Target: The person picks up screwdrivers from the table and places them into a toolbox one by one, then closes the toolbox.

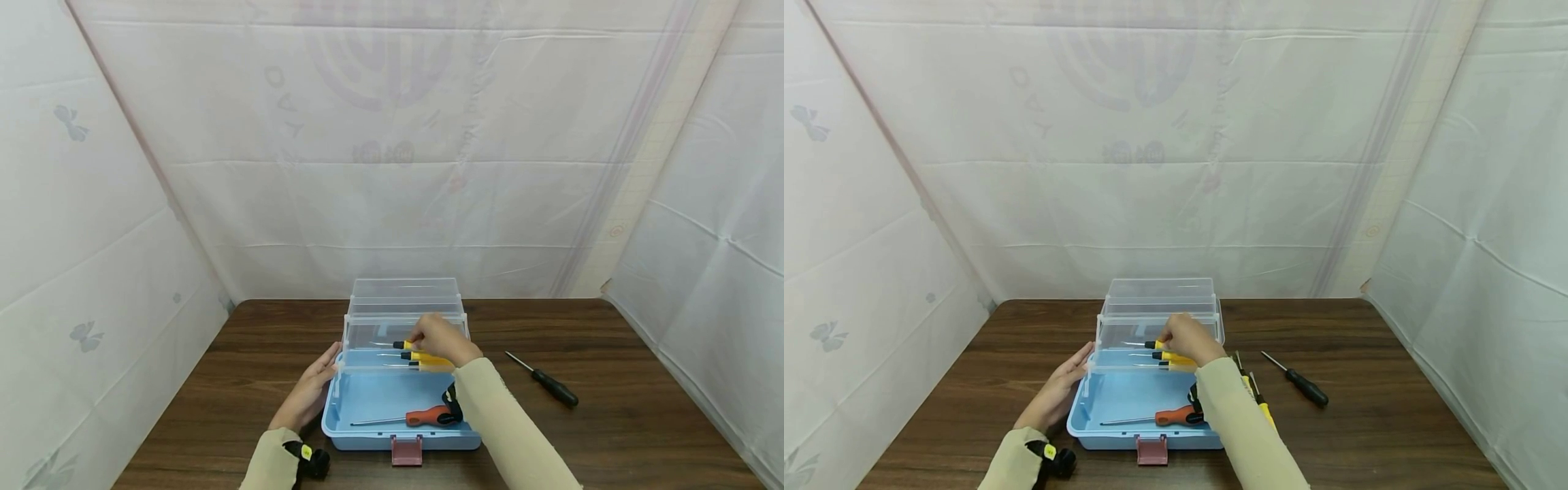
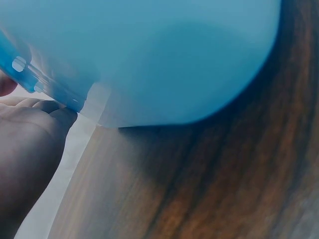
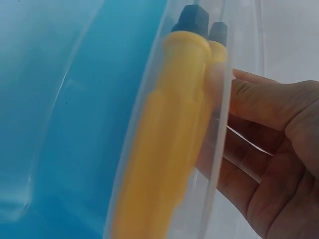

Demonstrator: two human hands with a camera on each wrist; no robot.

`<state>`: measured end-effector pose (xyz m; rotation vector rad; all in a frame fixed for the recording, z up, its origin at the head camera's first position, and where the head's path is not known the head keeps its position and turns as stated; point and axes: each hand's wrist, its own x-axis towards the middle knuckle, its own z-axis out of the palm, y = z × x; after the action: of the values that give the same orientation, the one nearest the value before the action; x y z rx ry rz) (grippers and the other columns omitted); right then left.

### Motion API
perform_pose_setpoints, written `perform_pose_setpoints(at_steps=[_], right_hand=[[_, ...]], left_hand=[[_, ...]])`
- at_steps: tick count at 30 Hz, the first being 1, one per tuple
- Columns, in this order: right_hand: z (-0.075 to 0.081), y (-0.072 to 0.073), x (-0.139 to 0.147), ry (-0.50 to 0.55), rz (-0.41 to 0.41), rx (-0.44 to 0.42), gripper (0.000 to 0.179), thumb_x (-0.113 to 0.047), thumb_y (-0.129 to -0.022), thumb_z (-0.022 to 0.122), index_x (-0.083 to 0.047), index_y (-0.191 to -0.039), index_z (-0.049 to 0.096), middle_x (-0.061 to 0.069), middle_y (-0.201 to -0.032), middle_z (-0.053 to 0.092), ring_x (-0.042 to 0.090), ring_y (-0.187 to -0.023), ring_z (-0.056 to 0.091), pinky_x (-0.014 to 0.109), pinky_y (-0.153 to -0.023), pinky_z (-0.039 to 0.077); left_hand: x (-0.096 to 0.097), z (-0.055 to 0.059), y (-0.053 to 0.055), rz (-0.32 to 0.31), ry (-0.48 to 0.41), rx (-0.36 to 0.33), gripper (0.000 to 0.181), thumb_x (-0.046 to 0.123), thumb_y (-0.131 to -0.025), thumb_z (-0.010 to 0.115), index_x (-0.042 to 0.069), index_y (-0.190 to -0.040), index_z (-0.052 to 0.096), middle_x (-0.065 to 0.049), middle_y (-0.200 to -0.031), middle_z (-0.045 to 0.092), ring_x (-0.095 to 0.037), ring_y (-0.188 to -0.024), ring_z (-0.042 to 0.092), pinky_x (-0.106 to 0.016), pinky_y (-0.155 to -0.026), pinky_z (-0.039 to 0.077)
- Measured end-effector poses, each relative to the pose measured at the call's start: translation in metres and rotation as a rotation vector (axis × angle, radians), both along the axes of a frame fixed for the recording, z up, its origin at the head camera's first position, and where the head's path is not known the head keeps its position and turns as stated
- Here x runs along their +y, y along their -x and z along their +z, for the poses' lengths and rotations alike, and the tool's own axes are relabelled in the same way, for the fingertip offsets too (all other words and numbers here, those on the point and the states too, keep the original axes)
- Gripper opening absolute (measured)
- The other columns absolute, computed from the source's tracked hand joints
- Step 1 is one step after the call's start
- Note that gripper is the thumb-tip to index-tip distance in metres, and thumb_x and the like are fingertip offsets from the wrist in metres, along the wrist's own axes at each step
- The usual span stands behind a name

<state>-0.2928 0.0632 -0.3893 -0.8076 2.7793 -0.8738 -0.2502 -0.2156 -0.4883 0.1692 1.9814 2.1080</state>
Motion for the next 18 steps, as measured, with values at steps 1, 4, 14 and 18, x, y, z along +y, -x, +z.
perform_pose_setpoints(at_steps=[1,4,14,18], right_hand=[[-0.0001,-0.0003,-0.0003,0.001,0.005,0.003,0.015,0.001,-0.088,0.063,-0.002,-0.096,0.076,0.01,-0.099,0.073,0.016,-0.082,0.061,0.035,-0.078,0.057],[-0.0002,-0.0009,-0.001,0.005,0.019,0.009,0.016,0.002,-0.088,0.063,-0.001,-0.095,0.076,0.012,-0.099,0.073,0.017,-0.079,0.06,0.035,-0.076,0.056],[0.0001,-0.0033,-0.0027,-0.005,0.037,0.02,0.017,0.004,-0.088,0.061,-0.001,-0.093,0.077,0.012,-0.099,0.073,0.019,-0.083,0.062,0.038,-0.079,0.056],[-0.0008,-0.0034,-0.0028,-0.013,0.03,0.013,0.018,0.004,-0.088,0.06,-0.003,-0.092,0.077,0.011,-0.098,0.073,0.018,-0.082,0.06,0.039,-0.081,0.056]], left_hand=[[-0.0001,0.0001,0.0001,0.001,0.0,-0.002,0.062,0.015,-0.102,0.039,0.005,-0.155,0.006,-0.014,-0.163,0.001,-0.035,-0.149,0.001,-0.053,-0.117,0.008],[-0.0003,0.0002,0.0001,0.003,-0.003,-0.003,0.062,0.014,-0.102,0.038,0.005,-0.155,0.006,-0.013,-0.163,0.001,-0.035,-0.149,0.001,-0.053,-0.118,0.008],[-0.0002,0.0004,-0.0008,-0.002,-0.008,0.002,0.063,0.015,-0.102,0.039,0.005,-0.155,0.006,-0.014,-0.163,0.001,-0.035,-0.149,0.002,-0.054,-0.117,0.009],[0.0003,0.0006,-0.0009,-0.001,-0.02,-0.002,0.062,0.012,-0.102,0.038,0.005,-0.154,0.006,-0.014,-0.163,0.001,-0.034,-0.149,0.002,-0.053,-0.118,0.008]])
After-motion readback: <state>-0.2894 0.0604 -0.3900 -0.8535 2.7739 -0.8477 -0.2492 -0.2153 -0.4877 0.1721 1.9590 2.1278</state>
